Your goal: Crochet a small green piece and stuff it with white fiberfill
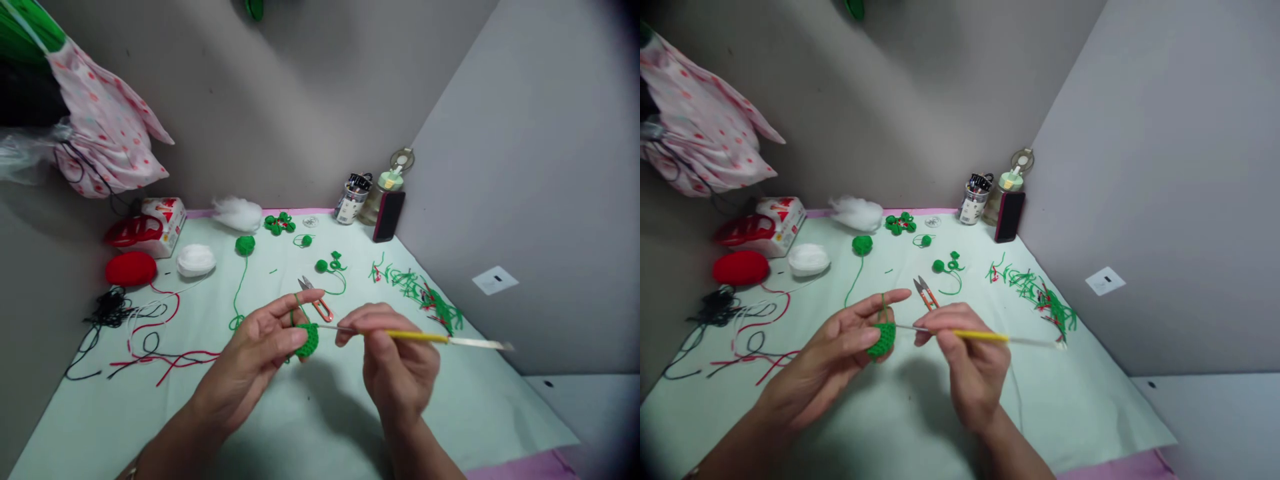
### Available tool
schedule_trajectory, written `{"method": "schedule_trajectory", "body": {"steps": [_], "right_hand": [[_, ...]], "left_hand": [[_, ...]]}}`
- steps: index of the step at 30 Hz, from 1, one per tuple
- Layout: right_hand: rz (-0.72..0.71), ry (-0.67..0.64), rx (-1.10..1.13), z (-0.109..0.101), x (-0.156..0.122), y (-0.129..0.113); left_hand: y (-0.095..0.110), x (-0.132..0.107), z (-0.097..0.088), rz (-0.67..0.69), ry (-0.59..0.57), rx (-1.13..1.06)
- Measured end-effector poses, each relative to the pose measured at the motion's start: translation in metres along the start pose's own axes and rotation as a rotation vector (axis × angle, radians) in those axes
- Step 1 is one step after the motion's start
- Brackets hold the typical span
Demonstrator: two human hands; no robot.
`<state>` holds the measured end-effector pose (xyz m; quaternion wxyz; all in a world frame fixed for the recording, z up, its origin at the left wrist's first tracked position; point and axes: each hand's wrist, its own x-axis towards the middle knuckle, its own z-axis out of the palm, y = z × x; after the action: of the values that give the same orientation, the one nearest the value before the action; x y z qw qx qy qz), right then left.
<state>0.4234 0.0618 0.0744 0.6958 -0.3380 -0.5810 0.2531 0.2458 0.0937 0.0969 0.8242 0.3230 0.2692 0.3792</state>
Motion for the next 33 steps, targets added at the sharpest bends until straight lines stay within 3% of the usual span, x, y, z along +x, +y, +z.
{"method": "schedule_trajectory", "body": {"steps": [2,4,9,12,15,17,20,22,29,33], "right_hand": [[0.127,0.013,0.163,0.003,0.005,0.002],[0.150,-0.025,0.181,0.005,0.007,0.003],[-0.054,-0.097,-0.146,0.008,0.000,0.003],[-0.222,-0.110,-0.388,0.007,-0.009,0.006],[-0.370,-0.156,-0.569,0.004,-0.012,0.009],[-0.278,-0.101,-0.428,0.003,-0.007,0.008],[0.053,0.029,0.005,0.003,0.004,0.007],[0.228,0.036,0.210,0.004,0.007,0.008],[0.345,-0.033,0.247,0.008,-0.001,0.015],[0.446,0.033,0.421,0.008,0.006,0.012]], "left_hand": [[0.000,0.000,-0.002,0.026,0.020,0.055],[-0.004,0.001,-0.004,0.048,0.006,0.116],[-0.018,0.003,-0.003,0.158,0.080,0.243],[-0.022,0.004,0.002,0.171,0.135,0.155],[-0.020,0.006,0.002,0.071,0.092,-0.003],[-0.016,0.009,-0.001,-0.019,0.045,-0.086],[-0.011,0.011,-0.006,-0.053,0.013,-0.107],[-0.011,0.011,-0.008,-0.031,0.003,-0.034],[-0.014,0.006,-0.007,0.195,0.086,0.509],[-0.009,0.004,-0.008,0.157,-0.030,0.406]]}}
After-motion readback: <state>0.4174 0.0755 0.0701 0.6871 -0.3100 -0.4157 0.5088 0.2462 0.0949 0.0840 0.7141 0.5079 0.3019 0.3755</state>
